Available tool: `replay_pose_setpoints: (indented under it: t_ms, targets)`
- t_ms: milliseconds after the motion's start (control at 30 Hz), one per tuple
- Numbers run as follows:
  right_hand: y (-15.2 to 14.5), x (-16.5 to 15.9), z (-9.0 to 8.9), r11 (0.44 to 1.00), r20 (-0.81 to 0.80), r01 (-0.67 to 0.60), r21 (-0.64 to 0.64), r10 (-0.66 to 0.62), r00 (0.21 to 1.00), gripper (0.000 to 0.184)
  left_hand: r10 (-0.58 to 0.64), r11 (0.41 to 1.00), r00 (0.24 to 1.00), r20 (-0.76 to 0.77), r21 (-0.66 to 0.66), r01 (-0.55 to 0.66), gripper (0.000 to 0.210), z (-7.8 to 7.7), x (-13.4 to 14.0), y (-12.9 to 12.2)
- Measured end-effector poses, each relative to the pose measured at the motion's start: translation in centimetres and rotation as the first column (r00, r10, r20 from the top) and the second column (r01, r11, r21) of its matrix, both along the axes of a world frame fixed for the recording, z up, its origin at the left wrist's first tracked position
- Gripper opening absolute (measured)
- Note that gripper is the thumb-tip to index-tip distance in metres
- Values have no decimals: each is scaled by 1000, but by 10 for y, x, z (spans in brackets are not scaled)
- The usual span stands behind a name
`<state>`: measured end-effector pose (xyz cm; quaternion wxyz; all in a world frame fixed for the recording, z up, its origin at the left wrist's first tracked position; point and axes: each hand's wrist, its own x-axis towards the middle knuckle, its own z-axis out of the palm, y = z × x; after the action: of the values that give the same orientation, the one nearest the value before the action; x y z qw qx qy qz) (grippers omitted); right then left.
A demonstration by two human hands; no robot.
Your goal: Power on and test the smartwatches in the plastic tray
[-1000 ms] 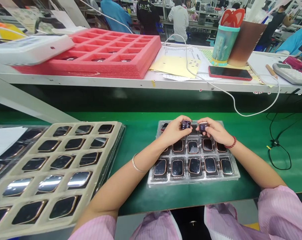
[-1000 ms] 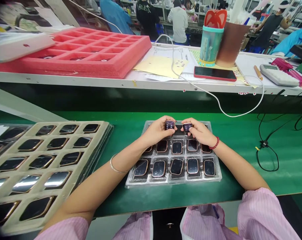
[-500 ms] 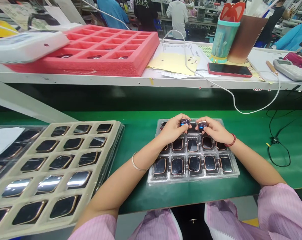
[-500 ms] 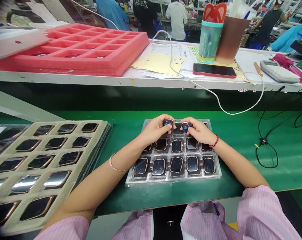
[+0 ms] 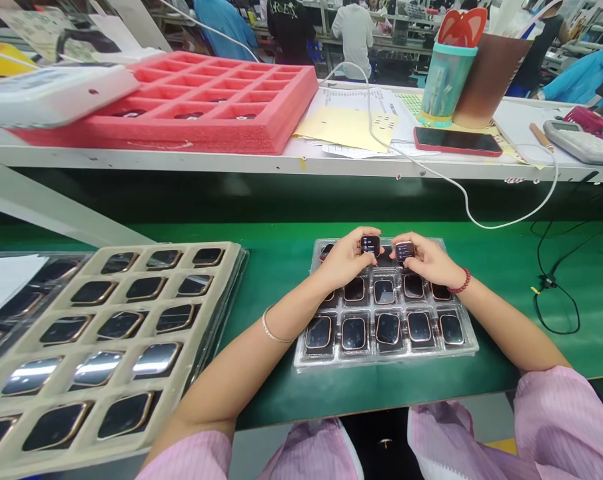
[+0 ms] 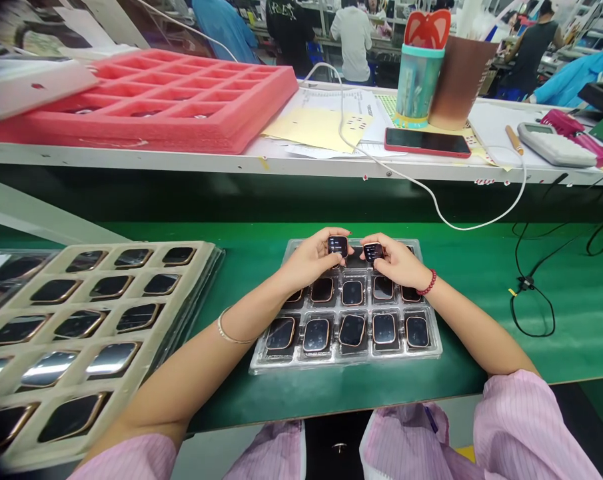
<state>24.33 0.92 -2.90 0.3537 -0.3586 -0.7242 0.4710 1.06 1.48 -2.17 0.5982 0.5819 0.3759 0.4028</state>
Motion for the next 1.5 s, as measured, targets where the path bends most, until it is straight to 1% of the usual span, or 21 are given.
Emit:
replay_pose_setpoints:
  t_ms: [67, 167, 233, 333, 467, 533, 633, 700, 833, 1133, 1333, 1500]
  targets:
    - [-1, 0, 1, 1000, 16, 9, -27, -9, 1000, 25, -6, 1000, 1000, -1, -6, 6, 34, 0, 0, 0]
    - [-1, 1, 2, 996, 25, 36, -85, -34, 999, 28, 26, 999, 999, -22, -27, -26, 32, 1, 0, 0]
    - [-1, 1, 2, 998, 18, 39, -58, -38, 999, 27, 25, 1000, 999, -25, -11, -26, 34, 2, 1, 1]
    - [0, 0, 1, 1000, 18, 16, 6, -16, 1000, 37, -9, 1000, 1000, -7, 26, 10, 46, 1, 1, 1]
    - [0, -1, 1, 999, 15, -11, 33, 11, 1000, 36, -12, 999, 1000, -7, 43, 13, 45, 2, 0, 0]
    - [-1, 0, 2, 1000, 11, 2, 17, -3, 1000, 33, -5, 999, 1000, -28, 39, 6, 42, 3, 0, -1]
    - [-1, 0, 4, 998, 29, 42, -57, -40, 999, 26, -9, 1000, 998, -69, -5, 9, 32, 5, 1, -2]
    - [-2, -1, 5, 996, 32, 46, -80, -44, 999, 23, -13, 1000, 997, -82, -22, 11, 29, 6, 1, -2]
    - [-3, -3, 7, 997, 11, 25, -76, -25, 1000, 22, -3, 1000, 997, -81, -14, 2, 29, 6, 1, -2]
    - [-4, -4, 8, 997, 13, 27, -72, -26, 1000, 20, -17, 1000, 998, -61, 9, 18, 26, 5, 1, -2]
    - [-3, -2, 6, 996, 28, 36, -77, -34, 999, 21, -36, 999, 997, -64, 10, 37, 24, 7, 1, -4]
    - [-3, -1, 4, 996, 38, 38, -75, -35, 999, 21, -28, 1000, 997, -66, 11, 29, 23, 8, 1, -4]
